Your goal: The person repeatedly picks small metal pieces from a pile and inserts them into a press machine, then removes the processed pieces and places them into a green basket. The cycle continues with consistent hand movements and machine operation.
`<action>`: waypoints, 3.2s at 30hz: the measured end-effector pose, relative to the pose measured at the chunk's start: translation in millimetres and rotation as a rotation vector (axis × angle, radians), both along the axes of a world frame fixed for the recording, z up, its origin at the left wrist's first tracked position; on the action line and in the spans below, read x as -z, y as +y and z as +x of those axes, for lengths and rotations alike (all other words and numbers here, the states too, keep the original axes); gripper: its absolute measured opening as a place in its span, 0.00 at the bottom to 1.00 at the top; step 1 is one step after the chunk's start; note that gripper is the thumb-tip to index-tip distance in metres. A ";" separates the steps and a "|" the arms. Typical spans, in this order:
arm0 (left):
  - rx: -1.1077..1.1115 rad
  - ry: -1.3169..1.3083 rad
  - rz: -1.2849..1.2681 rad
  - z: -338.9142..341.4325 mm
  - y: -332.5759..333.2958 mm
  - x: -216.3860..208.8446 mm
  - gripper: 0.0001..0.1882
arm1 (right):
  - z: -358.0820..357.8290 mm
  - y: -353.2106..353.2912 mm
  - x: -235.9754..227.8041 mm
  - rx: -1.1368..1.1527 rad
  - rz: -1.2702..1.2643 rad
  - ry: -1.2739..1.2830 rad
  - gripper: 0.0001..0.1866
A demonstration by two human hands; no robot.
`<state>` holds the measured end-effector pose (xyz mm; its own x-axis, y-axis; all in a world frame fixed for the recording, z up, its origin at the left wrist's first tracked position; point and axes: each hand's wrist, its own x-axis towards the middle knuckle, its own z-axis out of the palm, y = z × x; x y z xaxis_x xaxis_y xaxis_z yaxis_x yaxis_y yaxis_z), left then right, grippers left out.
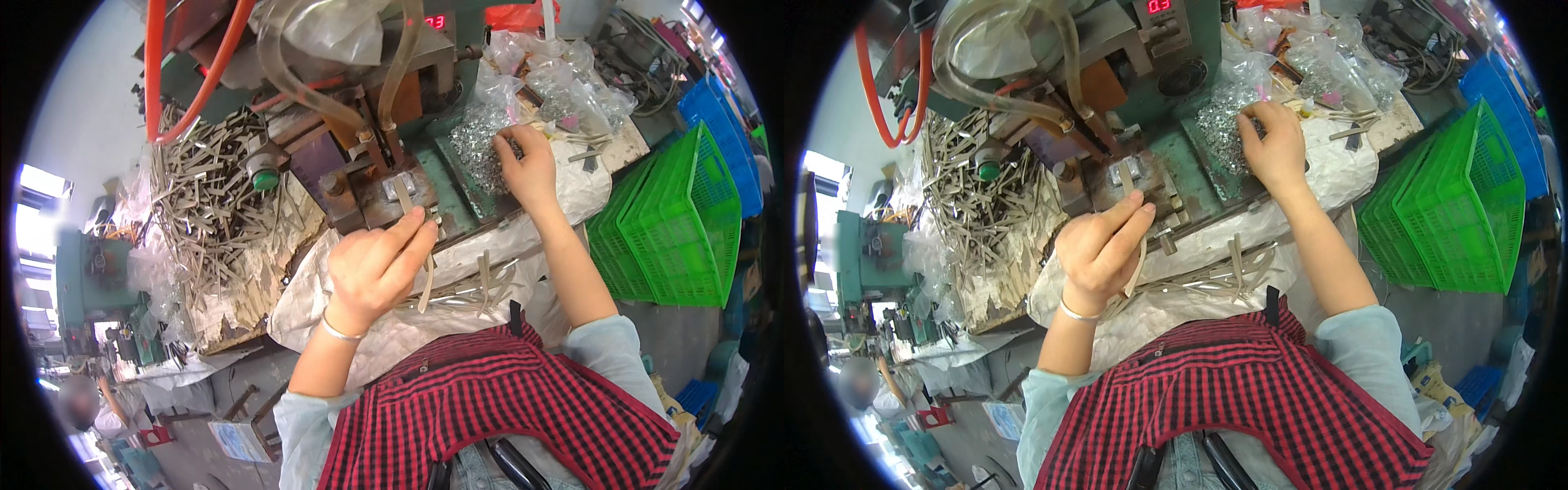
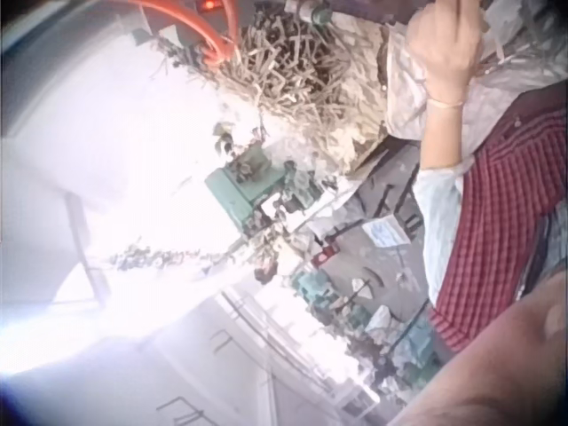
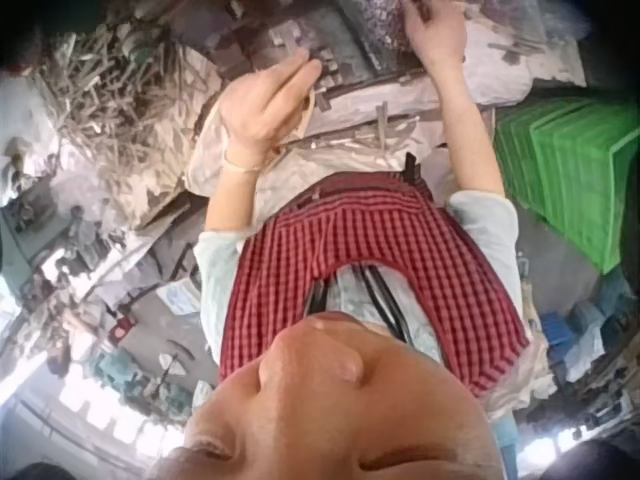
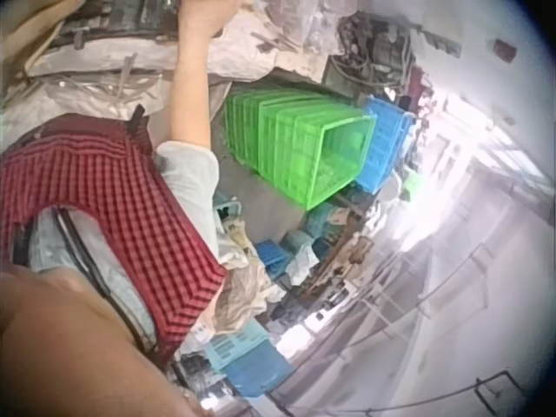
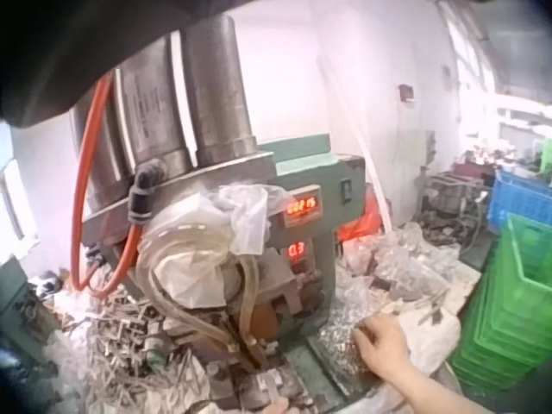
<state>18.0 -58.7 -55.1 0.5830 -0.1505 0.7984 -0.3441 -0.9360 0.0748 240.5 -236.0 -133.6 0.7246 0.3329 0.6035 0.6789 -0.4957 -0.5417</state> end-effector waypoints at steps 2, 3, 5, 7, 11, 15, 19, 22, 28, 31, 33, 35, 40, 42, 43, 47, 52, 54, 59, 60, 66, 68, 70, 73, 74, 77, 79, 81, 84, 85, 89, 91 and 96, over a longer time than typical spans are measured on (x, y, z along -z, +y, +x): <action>0.015 -0.026 0.002 0.0 5.5 3.0 0.15 | 1.7 0.5 5.7 0.032 0.006 0.057 0.06; 0.017 -0.035 -0.003 -1.9 7.0 5.8 0.17 | 1.8 1.2 9.6 -0.006 0.048 -0.014 0.06; 0.025 -0.029 -0.014 -3.6 7.3 7.7 0.18 | 3.7 -1.9 12.7 -0.035 0.056 -0.068 0.06; 0.004 -0.047 -0.045 -4.5 6.6 13.2 0.18 | 1.4 -3.9 14.7 -0.037 0.030 -0.036 0.06; -0.082 -0.135 -0.229 -29.5 2.2 25.7 0.18 | -2.3 -17.0 19.3 -0.025 0.149 0.169 0.08; -0.554 -0.133 -0.766 -42.0 31.1 71.5 0.19 | -14.1 -29.1 17.9 -0.075 0.352 0.354 0.10; -0.510 0.213 -0.939 -27.6 91.4 121.7 0.23 | -19.6 -3.3 6.4 -0.166 0.291 0.300 0.10; -0.527 0.331 -0.841 -17.3 109.0 125.3 0.22 | -22.7 9.8 0.7 -0.227 0.407 0.405 0.08; -0.635 0.083 -0.998 -20.4 132.8 112.5 0.10 | -20.5 -1.4 14.8 -0.195 0.426 0.437 0.08; -0.922 0.165 -0.601 -24.8 173.7 103.6 0.12 | -22.3 -23.8 19.7 -0.177 0.422 0.424 0.09; -1.111 0.446 -0.359 -26.7 196.5 121.1 0.15 | -28.7 -30.7 19.1 -0.112 0.356 0.378 0.10; -1.194 0.633 -0.322 -26.8 212.8 138.1 0.14 | -26.5 -44.4 27.9 -0.044 0.308 0.328 0.11; -1.097 0.318 -0.452 -69.2 189.7 114.9 0.13 | -40.2 -43.6 8.4 -0.054 0.201 0.254 0.07; -0.895 0.235 -0.765 -70.4 182.8 101.2 0.11 | -39.2 -26.9 -10.1 -0.142 0.170 0.153 0.08; -0.808 0.242 -0.876 -72.2 183.7 104.2 0.10 | -42.5 -13.6 -20.9 -0.206 0.269 0.300 0.08; -0.553 0.139 -1.331 -70.8 147.6 100.8 0.06 | -67.2 47.5 -59.3 -0.448 0.413 0.366 0.07; -0.191 -0.060 -1.546 -59.4 90.3 61.0 0.08 | -95.0 75.9 -48.8 -0.479 0.557 0.510 0.17; 0.034 -0.192 -1.336 -46.5 58.1 -5.4 0.10 | -96.1 79.0 -57.1 -0.562 0.745 0.767 0.23; -0.227 -0.204 -0.715 -5.0 37.3 -72.4 0.12 | -107.6 81.8 -76.1 -0.596 0.763 0.966 0.27; -0.164 -0.182 -0.766 -7.4 37.4 -73.2 0.13 | -112.3 78.9 -80.6 -0.607 0.740 0.933 0.27; 0.229 0.697 -1.547 -32.9 -7.7 -67.7 0.15 | -71.9 11.2 -68.5 -0.401 0.062 0.068 0.18; 0.378 0.907 -1.825 -23.1 -17.8 -35.8 0.17 | -46.6 0.1 -26.5 0.100 -0.283 -0.129 0.12; 0.401 0.981 -2.037 -7.0 -22.2 -31.1 0.17 | -28.4 -6.9 8.7 0.047 -0.244 -0.159 0.11; 0.383 0.901 -2.169 1.8 -21.5 -21.4 0.16 | -13.5 -7.6 6.8 0.006 -0.148 -0.132 0.09; 0.401 0.885 -2.179 1.5 -21.8 -19.6 0.16 | -11.3 -7.3 4.2 -0.003 -0.112 -0.108 0.09; 0.425 0.856 -2.194 0.5 -22.5 -18.4 0.15 | -2.3 -2.9 -0.5 0.045 -0.138 0.211 0.07; 0.398 0.866 -2.182 2.9 -22.4 -20.2 0.15 | -7.6 2.8 2.8 -0.063 -0.136 -0.050 0.07; 0.413 0.848 -2.156 3.2 -23.1 -17.6 0.15 | -14.7 10.0 4.0 -0.244 -0.209 -0.229 0.09; 0.450 0.879 -2.078 -1.3 -18.1 -10.5 0.17 | -5.6 20.7 -2.7 -0.282 -0.423 -0.327 0.11; 0.459 0.925 -2.044 -4.2 -15.3 -10.2 0.17 | -0.1 21.0 1.1 -0.259 -0.418 -0.323 0.12; 0.196 0.670 -1.732 -46.0 -10.3 18.6 0.10 | -3.6 4.0 26.0 -0.061 0.194 0.253 0.07; -0.054 0.235 -1.609 -65.5 4.9 59.8 0.07 | 0.9 -22.0 30.8 -0.115 0.641 0.519 0.08; -0.578 0.156 -0.824 -36.4 78.4 115.2 0.44 | 16.5 2.6 55.1 -0.152 0.920 0.589 0.09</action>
